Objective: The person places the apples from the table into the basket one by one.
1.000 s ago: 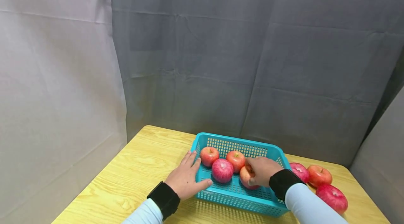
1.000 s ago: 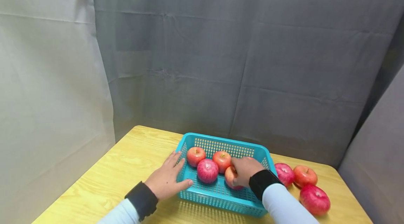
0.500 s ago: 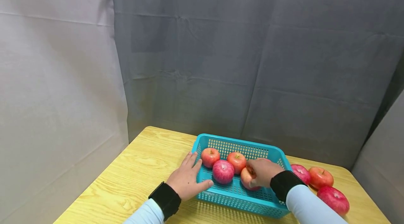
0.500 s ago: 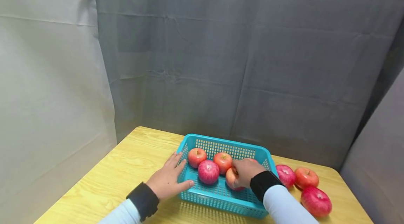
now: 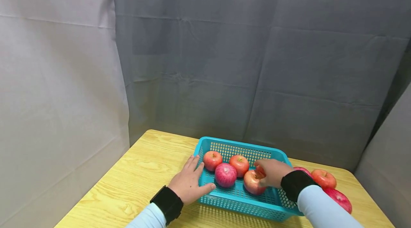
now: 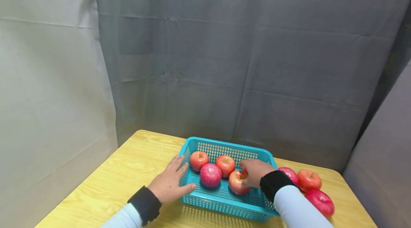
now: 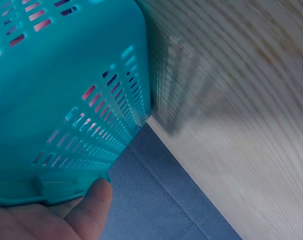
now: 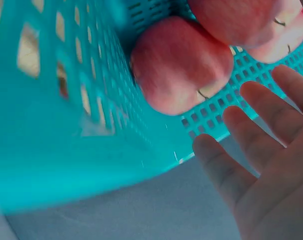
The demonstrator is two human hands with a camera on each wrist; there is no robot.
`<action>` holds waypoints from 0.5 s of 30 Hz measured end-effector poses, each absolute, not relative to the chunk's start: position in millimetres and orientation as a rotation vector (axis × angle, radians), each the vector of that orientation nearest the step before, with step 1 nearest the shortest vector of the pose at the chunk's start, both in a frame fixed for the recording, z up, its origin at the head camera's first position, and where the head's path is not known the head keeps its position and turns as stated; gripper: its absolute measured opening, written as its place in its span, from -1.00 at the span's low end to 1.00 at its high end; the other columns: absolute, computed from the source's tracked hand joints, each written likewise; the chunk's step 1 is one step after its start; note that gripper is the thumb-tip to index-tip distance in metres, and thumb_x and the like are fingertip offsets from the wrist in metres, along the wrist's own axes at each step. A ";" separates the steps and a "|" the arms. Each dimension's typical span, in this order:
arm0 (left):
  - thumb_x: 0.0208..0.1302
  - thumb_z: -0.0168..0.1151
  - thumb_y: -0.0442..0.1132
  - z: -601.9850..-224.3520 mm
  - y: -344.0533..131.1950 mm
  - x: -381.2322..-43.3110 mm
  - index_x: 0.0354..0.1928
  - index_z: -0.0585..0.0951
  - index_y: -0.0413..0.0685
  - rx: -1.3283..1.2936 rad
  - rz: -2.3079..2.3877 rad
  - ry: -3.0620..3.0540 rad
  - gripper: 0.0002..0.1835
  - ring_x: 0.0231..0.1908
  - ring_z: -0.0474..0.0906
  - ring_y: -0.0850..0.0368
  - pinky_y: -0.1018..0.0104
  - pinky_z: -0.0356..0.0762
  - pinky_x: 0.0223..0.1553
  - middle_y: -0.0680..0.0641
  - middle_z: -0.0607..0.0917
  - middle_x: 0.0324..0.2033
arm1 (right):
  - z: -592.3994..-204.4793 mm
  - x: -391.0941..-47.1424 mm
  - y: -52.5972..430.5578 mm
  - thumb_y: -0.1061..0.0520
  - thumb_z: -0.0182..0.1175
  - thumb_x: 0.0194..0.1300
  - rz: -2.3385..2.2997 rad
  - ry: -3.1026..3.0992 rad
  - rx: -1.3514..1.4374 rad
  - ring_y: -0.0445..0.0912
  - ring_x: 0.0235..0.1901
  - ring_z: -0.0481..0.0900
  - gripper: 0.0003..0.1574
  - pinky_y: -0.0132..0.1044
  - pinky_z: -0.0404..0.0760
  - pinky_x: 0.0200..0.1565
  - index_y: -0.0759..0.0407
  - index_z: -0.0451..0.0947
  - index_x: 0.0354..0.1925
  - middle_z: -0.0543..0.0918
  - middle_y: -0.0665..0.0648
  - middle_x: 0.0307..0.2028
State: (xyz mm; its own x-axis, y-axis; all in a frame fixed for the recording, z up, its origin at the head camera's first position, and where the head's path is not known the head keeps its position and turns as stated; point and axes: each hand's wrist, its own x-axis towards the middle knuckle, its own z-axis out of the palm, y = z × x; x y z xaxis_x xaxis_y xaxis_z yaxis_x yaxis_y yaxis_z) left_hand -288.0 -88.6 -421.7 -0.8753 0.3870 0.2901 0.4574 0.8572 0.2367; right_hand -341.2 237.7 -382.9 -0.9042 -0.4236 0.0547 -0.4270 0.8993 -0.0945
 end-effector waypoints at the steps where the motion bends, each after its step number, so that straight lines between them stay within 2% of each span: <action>1: 0.11 -0.24 0.58 -421.8 -88.6 -287.9 0.38 0.26 -0.12 -0.647 -0.444 -2.798 0.04 0.38 -0.17 -0.06 -0.04 0.42 0.12 -0.15 0.08 0.42 | -380.6 -339.7 239.0 -0.11 0.51 -0.13 0.165 -3.039 0.663 -0.01 -0.16 0.51 -0.25 0.09 0.56 -0.05 0.08 0.52 0.05 0.62 0.07 -0.11; 5: 0.13 -0.20 0.56 -421.7 -88.8 -288.1 0.37 0.27 -0.13 -0.648 -0.455 -2.792 0.03 0.38 -0.17 -0.07 -0.05 0.43 0.12 -0.17 0.09 0.42 | -373.5 -335.3 245.9 -0.09 0.45 -0.05 0.160 -3.048 0.669 0.08 -0.05 0.49 -0.29 0.15 0.52 0.00 0.12 0.51 0.07 0.59 0.14 -0.02; 8: 0.13 -0.16 0.54 -421.6 -89.0 -288.1 0.37 0.27 -0.13 -0.641 -0.456 -2.792 0.01 0.38 -0.17 -0.07 -0.03 0.44 0.11 -0.16 0.09 0.42 | -369.9 -331.7 251.4 -0.11 0.41 -0.01 0.147 -3.051 0.666 0.07 -0.03 0.48 -0.29 0.14 0.53 -0.01 0.11 0.50 0.10 0.57 0.15 0.01; 15: 0.12 -0.17 0.55 -421.3 -88.7 -287.7 0.37 0.27 -0.12 -0.642 -0.455 -2.792 0.01 0.37 -0.16 -0.08 -0.03 0.46 0.08 -0.16 0.10 0.41 | -363.7 -324.0 264.1 -0.14 0.36 0.05 0.122 -3.045 0.658 -0.04 -0.21 0.50 -0.32 0.09 0.57 -0.08 0.08 0.50 0.11 0.59 0.07 -0.13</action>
State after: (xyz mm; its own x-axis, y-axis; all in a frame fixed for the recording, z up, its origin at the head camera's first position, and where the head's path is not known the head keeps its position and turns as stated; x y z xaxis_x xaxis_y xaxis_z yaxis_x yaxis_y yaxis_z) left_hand -287.7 -88.7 -421.3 -0.8746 0.3824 0.2982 0.4572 0.8550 0.2446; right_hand -324.0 264.1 -363.7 -0.9108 -0.4110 0.0398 -0.4129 0.9080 -0.0714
